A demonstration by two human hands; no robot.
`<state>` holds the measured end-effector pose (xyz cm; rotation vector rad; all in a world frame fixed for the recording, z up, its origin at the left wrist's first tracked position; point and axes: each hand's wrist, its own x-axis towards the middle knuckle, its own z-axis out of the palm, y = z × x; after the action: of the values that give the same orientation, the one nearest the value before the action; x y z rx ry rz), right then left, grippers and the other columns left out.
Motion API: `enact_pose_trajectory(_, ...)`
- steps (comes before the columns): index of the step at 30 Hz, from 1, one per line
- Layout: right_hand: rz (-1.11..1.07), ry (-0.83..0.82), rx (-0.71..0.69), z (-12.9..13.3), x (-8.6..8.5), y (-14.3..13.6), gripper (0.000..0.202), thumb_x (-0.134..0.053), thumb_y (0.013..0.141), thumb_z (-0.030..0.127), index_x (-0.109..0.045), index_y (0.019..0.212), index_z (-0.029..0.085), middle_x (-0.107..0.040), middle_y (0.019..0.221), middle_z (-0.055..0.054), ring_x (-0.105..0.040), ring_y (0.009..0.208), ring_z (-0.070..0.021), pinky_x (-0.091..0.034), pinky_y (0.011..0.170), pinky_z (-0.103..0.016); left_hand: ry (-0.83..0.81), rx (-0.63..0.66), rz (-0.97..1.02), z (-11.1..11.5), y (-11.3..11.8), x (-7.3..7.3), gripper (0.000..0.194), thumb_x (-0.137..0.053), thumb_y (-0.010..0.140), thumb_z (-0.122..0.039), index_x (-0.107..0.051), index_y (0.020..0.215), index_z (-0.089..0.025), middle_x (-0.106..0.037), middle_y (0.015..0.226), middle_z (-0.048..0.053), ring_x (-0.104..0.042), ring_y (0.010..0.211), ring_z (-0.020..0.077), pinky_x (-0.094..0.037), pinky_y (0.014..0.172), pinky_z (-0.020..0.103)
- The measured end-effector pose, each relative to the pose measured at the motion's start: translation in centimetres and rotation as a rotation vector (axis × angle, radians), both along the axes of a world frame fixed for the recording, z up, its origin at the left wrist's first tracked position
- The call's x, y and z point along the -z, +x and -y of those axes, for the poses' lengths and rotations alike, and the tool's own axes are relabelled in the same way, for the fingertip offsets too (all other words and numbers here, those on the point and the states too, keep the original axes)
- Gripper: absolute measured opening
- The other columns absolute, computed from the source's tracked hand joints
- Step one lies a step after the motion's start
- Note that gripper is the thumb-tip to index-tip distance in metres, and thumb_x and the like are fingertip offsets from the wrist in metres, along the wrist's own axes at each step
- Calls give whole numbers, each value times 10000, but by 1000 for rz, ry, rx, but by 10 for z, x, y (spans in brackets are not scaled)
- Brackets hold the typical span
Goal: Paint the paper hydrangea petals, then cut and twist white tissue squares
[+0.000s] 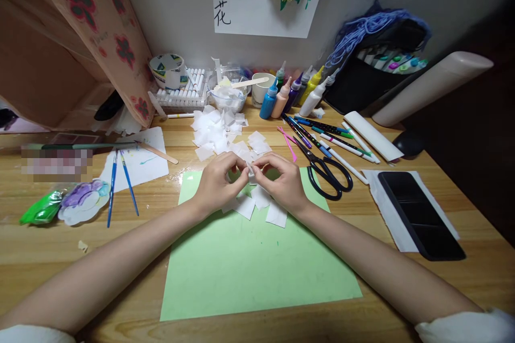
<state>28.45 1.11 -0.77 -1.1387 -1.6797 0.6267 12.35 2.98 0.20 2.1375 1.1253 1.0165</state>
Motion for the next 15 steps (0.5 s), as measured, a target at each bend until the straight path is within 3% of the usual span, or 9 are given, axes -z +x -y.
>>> enact_pose_trajectory(9, -147, -189, 111, -10, 9, 5, 54, -570, 781, 210, -581, 735, 183, -604, 717, -5, -548, 649, -126, -445, 595, -252, -54, -37, -12, -2, 0, 1, 95, -537, 754, -144, -500, 673, -176, -512, 644, -18, -451, 612, 111, -350, 573, 242)
enact_pose_trajectory(15, -238, -248, 73, -13, 9, 7, 107, -578, 793, 277, -592, 763, 175, -614, 741, -16, -562, 675, -127, -438, 601, -248, -91, -64, -4, -2, -1, 3, 84, -524, 769, -174, -514, 686, -182, -543, 667, -11, -463, 609, 115, -351, 557, 244)
